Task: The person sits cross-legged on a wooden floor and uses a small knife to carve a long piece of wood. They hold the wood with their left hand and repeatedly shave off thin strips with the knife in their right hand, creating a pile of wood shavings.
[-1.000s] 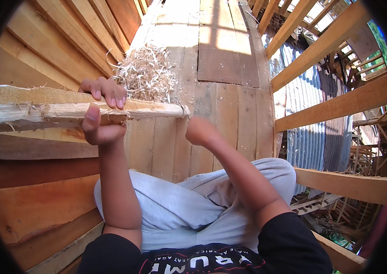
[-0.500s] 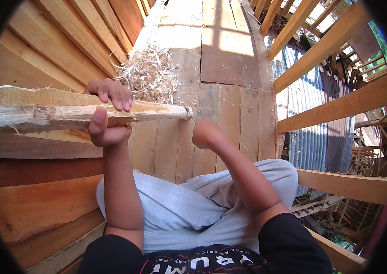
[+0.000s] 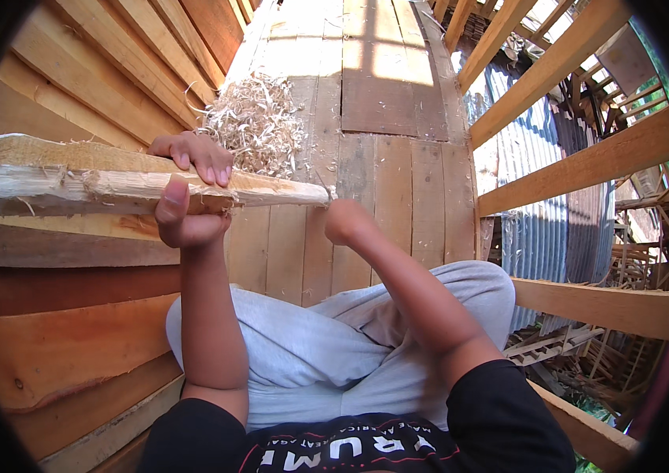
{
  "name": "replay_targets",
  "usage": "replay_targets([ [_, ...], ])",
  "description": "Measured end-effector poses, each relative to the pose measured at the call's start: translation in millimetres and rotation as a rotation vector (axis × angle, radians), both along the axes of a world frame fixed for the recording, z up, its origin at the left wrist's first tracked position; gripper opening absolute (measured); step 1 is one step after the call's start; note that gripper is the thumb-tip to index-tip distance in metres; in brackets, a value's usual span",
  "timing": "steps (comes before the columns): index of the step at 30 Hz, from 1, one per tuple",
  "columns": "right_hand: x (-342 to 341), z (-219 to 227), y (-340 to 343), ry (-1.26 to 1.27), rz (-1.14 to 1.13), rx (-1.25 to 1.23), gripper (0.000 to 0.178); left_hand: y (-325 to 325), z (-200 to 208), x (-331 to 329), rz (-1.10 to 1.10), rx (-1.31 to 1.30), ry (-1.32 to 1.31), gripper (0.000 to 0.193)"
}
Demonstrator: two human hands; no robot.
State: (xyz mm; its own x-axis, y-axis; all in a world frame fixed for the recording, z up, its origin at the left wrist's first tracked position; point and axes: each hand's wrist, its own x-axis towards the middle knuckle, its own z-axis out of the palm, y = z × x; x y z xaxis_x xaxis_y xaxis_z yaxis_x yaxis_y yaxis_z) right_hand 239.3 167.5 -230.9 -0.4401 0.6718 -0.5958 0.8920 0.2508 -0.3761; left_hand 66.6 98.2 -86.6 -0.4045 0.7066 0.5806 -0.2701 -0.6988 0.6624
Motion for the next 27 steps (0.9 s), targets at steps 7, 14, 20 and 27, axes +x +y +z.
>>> replay_targets([
  [7, 5.7, -19.1, 3.6, 0.038, -0.012, 0.059, 0.025, 5.8, -0.4, 7.9, -0.056, 0.022, 0.021, 0.030],
  [14, 12.5, -19.2, -17.1, 0.026, -0.032, 0.083, 0.022, -3.1, -2.8, 0.2, -0.022, 0.029, 0.026, 0.028],
  [20, 13.1, -52.7, -3.5, -0.008, -0.135, 0.058, 0.026, 4.5, 1.4, 18.8, -0.092, 0.009, 0.022, 0.033],
  [27, 26.0, -24.7, -28.9, -0.041, -0.073, 0.059, 0.021, -6.5, -10.8, -6.8, -0.074, 0.052, -0.002, 0.029],
])
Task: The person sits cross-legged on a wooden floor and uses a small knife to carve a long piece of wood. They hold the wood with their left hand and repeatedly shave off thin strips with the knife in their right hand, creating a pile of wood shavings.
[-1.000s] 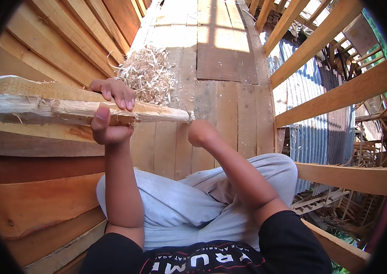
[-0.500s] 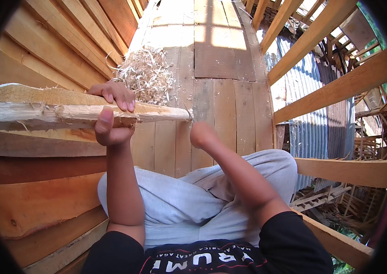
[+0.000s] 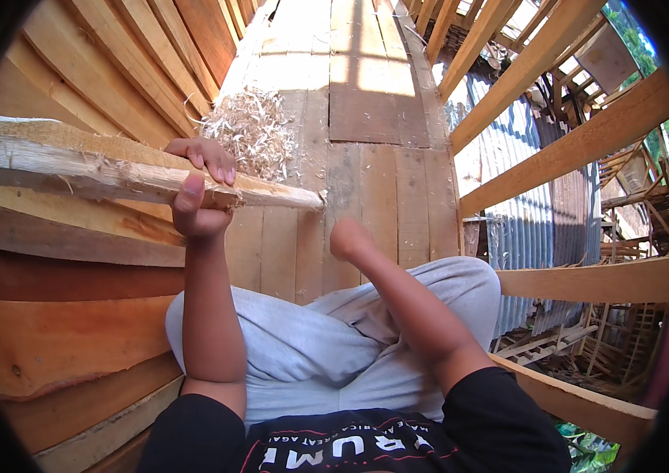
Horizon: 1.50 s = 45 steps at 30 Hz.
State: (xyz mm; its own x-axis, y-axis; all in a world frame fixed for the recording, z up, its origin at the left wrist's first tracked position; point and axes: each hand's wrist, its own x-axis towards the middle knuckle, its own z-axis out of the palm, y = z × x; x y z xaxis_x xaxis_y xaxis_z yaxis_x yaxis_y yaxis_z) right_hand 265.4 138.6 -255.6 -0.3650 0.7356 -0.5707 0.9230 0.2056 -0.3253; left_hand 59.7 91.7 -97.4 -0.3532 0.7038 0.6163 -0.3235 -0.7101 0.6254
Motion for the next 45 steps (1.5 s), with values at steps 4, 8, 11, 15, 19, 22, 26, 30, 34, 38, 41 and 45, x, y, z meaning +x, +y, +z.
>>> replay_targets([
  [4, 0.2, -32.3, 9.0, -0.012, 0.005, 0.020, 0.025, 4.7, 5.2, 17.8, -0.016, -0.010, 0.012, 0.030],
  [8, 9.3, -53.9, 19.0, -0.039, 0.053, 0.010, 0.024, 5.5, 6.6, 18.8, -0.011, -0.036, 0.001, 0.030],
  [11, 7.1, -41.0, 7.1, -0.091, 0.088, 0.031, 0.025, 2.9, 2.3, 4.6, 0.011, -0.046, -0.030, 0.031],
  [15, 13.7, -52.3, 4.9, -0.085, -0.004, -0.013, 0.025, -0.9, 2.3, -2.0, 0.010, -0.034, -0.041, 0.029],
  [19, 18.1, -62.9, 9.0, -0.088, 0.056, -0.007, 0.024, -3.2, 7.9, -1.9, 0.068, -0.081, 0.010, 0.026],
  [22, 10.0, -39.1, 7.3, -0.099, 0.151, -0.080, 0.023, -11.2, 17.5, -11.1, 0.133, -0.035, 0.049, 0.025],
  [26, 32.8, -77.9, 24.4, -0.103, 0.315, 0.078, 0.026, -16.9, 43.1, -5.8, 0.159, 0.103, 0.076, 0.026],
  [30, 10.3, -0.5, 3.0, 0.049, -0.035, -0.160, 0.030, -42.7, 46.2, -30.6, 0.266, 0.114, 0.098, 0.028],
  [34, 18.7, 4.1, 7.7, 0.112, -0.029, 0.035, 0.028, -44.3, 46.9, -35.7, 0.311, 0.104, 0.050, 0.028],
  [38, 17.6, 15.2, 2.9, 0.196, -0.100, 0.126, 0.029, -47.6, 44.6, -44.1, 0.313, 0.072, 0.014, 0.028],
  [41, 22.2, 7.1, 10.4, 0.287, -0.298, 0.238, 0.024, -43.0, 44.6, -38.8, 0.297, 0.074, -0.013, 0.028],
  [45, 33.1, 22.7, 11.6, 0.245, -0.257, 0.349, 0.023, -44.9, 42.9, -44.8, 0.275, 0.088, -0.016, 0.027],
])
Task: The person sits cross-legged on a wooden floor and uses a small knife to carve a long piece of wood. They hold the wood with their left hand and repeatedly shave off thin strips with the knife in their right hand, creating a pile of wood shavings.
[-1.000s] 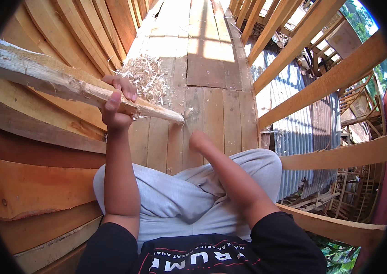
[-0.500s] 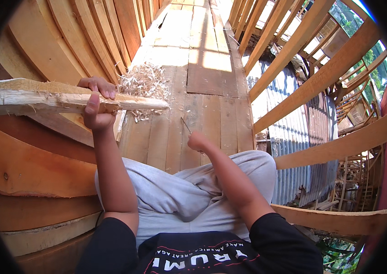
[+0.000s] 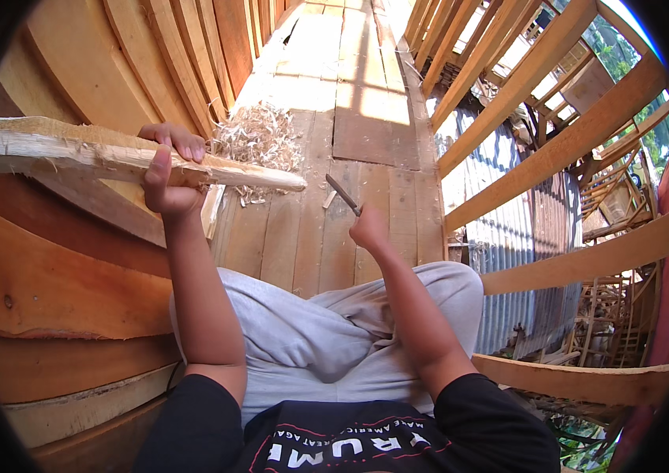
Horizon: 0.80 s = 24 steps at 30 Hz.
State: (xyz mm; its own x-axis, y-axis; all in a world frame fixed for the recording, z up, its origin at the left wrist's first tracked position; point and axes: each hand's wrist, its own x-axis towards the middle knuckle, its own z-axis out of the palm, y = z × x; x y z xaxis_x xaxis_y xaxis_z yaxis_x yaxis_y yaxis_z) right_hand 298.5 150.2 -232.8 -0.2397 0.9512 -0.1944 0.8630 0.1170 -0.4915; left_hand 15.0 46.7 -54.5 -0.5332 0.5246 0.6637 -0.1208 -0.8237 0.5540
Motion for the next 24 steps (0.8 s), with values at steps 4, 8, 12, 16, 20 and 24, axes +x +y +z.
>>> replay_targets([
  [4, 18.9, -5.2, 12.0, -0.160, -0.038, -0.073, 0.024, -0.1, 1.1, -1.4, -0.004, 0.010, 0.009, 0.027],
  [8, 26.0, -31.9, 21.0, -0.273, -0.036, -0.108, 0.021, -0.8, 5.3, -1.5, -0.024, 0.034, -0.011, 0.026],
  [12, 10.3, -34.7, 23.3, -0.302, 0.041, -0.312, 0.023, -3.5, 3.4, -7.4, 0.004, 0.019, 0.019, 0.026],
  [16, 2.8, -47.2, 28.3, -0.181, 0.037, -0.362, 0.023, -3.6, 4.7, -7.1, 0.005, 0.018, 0.022, 0.026],
  [20, -6.8, -48.6, 26.9, -0.153, 0.068, -0.228, 0.026, -1.8, 5.4, -4.3, 0.009, 0.016, 0.014, 0.027],
  [24, -26.7, -27.0, 20.5, -0.100, -0.097, -0.249, 0.030, -8.3, 5.1, -9.9, 0.033, 0.007, 0.028, 0.028],
])
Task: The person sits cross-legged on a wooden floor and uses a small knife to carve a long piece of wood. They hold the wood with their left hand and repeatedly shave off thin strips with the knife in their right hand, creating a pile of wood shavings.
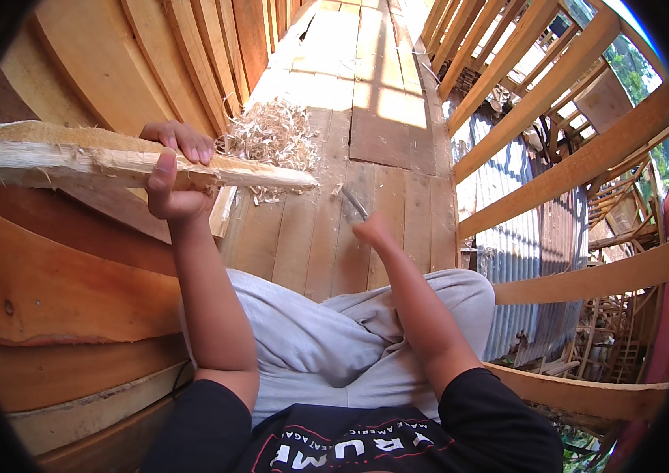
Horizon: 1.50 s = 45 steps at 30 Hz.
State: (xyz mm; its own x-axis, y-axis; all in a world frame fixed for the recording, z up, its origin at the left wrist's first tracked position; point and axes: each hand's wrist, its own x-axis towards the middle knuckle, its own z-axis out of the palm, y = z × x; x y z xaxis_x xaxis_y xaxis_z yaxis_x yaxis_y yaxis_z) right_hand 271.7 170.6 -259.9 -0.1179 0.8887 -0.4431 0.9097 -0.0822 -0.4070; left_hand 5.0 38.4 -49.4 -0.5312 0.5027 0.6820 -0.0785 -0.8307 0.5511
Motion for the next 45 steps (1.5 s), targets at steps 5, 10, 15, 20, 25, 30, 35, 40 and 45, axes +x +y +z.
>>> replay_targets([
  [5, -13.2, -6.3, 16.0, 0.092, 0.017, 0.258, 0.036, 6.0, -0.1, -0.7, -0.011, 0.018, -0.004, 0.028],
  [10, -42.5, -10.7, 38.0, 0.160, -0.121, 0.294, 0.037, 5.9, -4.9, -6.2, -0.016, 0.024, 0.033, 0.029],
  [15, -60.0, -22.5, 62.0, 0.214, -0.106, 0.378, 0.039, 8.1, -4.1, -6.2, -0.034, 0.008, 0.034, 0.030],
  [20, -86.9, -25.3, 76.1, 0.088, -0.080, 0.342, 0.049, 9.6, -5.6, -6.6, -0.041, -0.015, 0.015, 0.031],
  [25, -100.2, -29.9, 92.3, 0.080, -0.186, 0.275, 0.051, 13.3, -6.2, -5.4, -0.056, -0.011, 0.014, 0.032],
  [30, -119.1, -17.0, 89.6, 0.120, -0.217, 0.231, 0.049, 9.1, -8.2, -9.7, -0.057, -0.017, 0.020, 0.031],
  [35, -114.8, -32.2, 117.1, 0.261, -0.375, 0.193, 0.048, 16.0, -10.2, -8.2, -0.097, 0.007, 0.007, 0.031],
  [40, -129.4, -5.4, 109.7, 0.241, -0.416, 0.106, 0.047, 11.2, -10.0, -11.1, -0.083, -0.003, 0.010, 0.031],
  [45, -124.6, -15.9, 113.2, 0.126, -0.342, 0.104, 0.031, 11.3, -10.8, -10.3, -0.096, 0.007, -0.007, 0.031],
])
